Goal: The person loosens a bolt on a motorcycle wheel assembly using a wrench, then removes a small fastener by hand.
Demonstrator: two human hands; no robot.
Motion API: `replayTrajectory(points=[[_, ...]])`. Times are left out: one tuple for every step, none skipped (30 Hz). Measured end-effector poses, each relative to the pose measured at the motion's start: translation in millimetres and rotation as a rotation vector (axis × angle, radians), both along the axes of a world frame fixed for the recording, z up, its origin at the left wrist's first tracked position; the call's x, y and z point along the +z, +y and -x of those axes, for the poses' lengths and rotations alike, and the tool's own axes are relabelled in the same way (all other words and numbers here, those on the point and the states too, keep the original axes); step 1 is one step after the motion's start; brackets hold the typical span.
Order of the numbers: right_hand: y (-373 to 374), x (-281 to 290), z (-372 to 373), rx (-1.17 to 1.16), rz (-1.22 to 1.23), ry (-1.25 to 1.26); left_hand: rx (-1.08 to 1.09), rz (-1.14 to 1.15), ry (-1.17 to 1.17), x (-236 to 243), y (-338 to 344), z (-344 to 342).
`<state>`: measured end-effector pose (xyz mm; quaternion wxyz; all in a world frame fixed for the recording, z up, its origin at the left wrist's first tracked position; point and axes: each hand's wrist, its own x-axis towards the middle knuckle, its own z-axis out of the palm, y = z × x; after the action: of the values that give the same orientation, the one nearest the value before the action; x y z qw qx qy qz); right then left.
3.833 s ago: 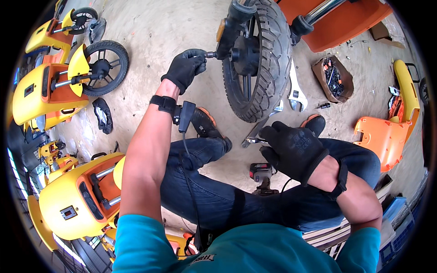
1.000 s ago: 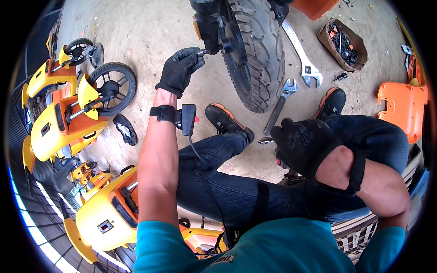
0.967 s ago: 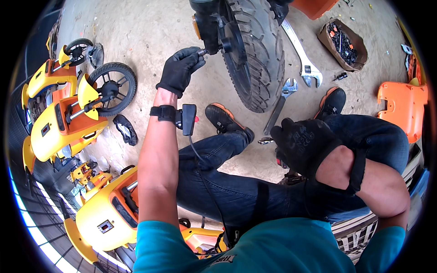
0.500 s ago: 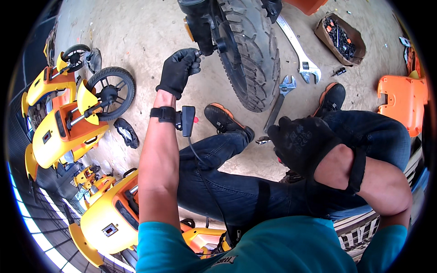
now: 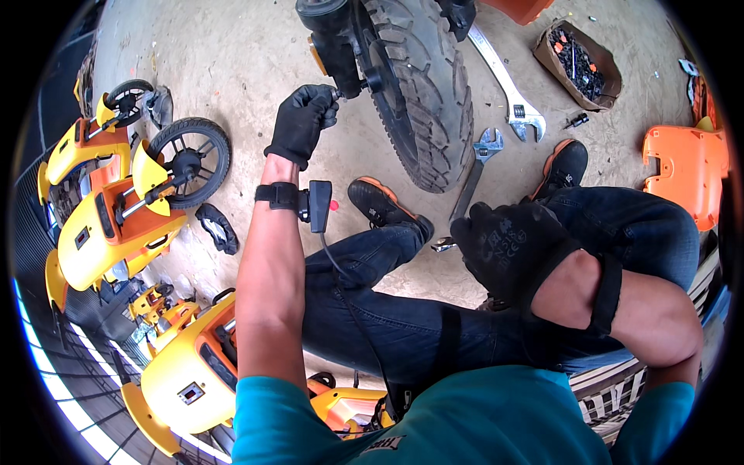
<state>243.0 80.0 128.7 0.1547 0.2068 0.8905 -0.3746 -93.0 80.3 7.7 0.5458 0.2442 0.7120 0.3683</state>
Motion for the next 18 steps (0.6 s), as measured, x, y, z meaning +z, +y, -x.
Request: replayTrajectory(points=[[0.1, -0.5, 0.0, -0.002, 0.001, -0.001, -0.028, -0.007, 0.054, 0.7, 1.1, -1.4], [-0.1, -0.8, 0.1, -0.001, -0.013, -0.001, -0.029, -0.006, 0.054, 0.5, 1.2, -1.2], [-0.1, -1.0, 0.3, -0.001, -0.027, 0.0, -0.017, 0.008, 0.028, 0.1, 1.5, -0.8], [0.1, -1.0, 0.6, -0.003, -0.026, -0.001, -0.005, 0.022, 0.002, -0.3, 1.8, -0.4], [0.4, -1.1, 1.4, -0.007, -0.018, -0.002, -0.005, 0.023, 0.003, -1.0, 1.8, 1.5], [0.4, -1.1, 2.0, -0.012, -0.009, -0.003, -0.002, 0.031, -0.009, -1.6, 2.1, 3.6], [-0.4, -2.3, 2.3, -0.012, -0.008, -0.001, 0.0, 0.039, -0.021, -2.3, 1.8, 5.4], [-1.3, -4.3, 2.0, -0.026, -0.03, 0.008, -0.001, 0.038, -0.021, -2.3, 2.7, 5.0], [-1.6, -5.5, 1.4, -0.04, -0.051, 0.018, 0.005, 0.048, -0.02, -2.5, 3.5, 4.3], [-1.8, -5.5, 0.1, -0.041, -0.052, 0.018, 0.012, 0.057, -0.02, -2.3, 4.3, 3.9], [-2.1, -5.5, -0.9, -0.042, -0.057, 0.017, 0.011, 0.057, -0.018, -1.7, 4.4, 4.7], [-2.1, -5.5, -1.2, -0.043, -0.062, 0.016, 0.018, 0.075, -0.021, -0.6, 3.8, 5.7], [-1.4, -5.9, -0.7, -0.044, -0.062, 0.018, 0.024, 0.093, -0.025, 0.1, 3.9, 6.5], [-1.6, -6.4, -0.5, -0.055, -0.051, 0.019, 0.023, 0.096, -0.026, 0.6, 4.4, 4.9], [-1.7, -7.0, -0.4, -0.066, -0.039, 0.02, 0.029, 0.105, -0.018, 1.3, 5.5, 3.4], [-1.3, -7.1, -0.9, -0.067, -0.037, 0.018, 0.035, 0.115, -0.009, 1.4, 5.9, 1.8], [0.5, -6.5, -1.3, -0.078, -0.028, 0.028, 0.036, 0.115, -0.008, 1.2, 5.9, 1.8], [1.6, -6.3, -1.8, -0.09, -0.019, 0.038, 0.045, 0.122, -0.02, 0.7, 6.1, 1.8]])
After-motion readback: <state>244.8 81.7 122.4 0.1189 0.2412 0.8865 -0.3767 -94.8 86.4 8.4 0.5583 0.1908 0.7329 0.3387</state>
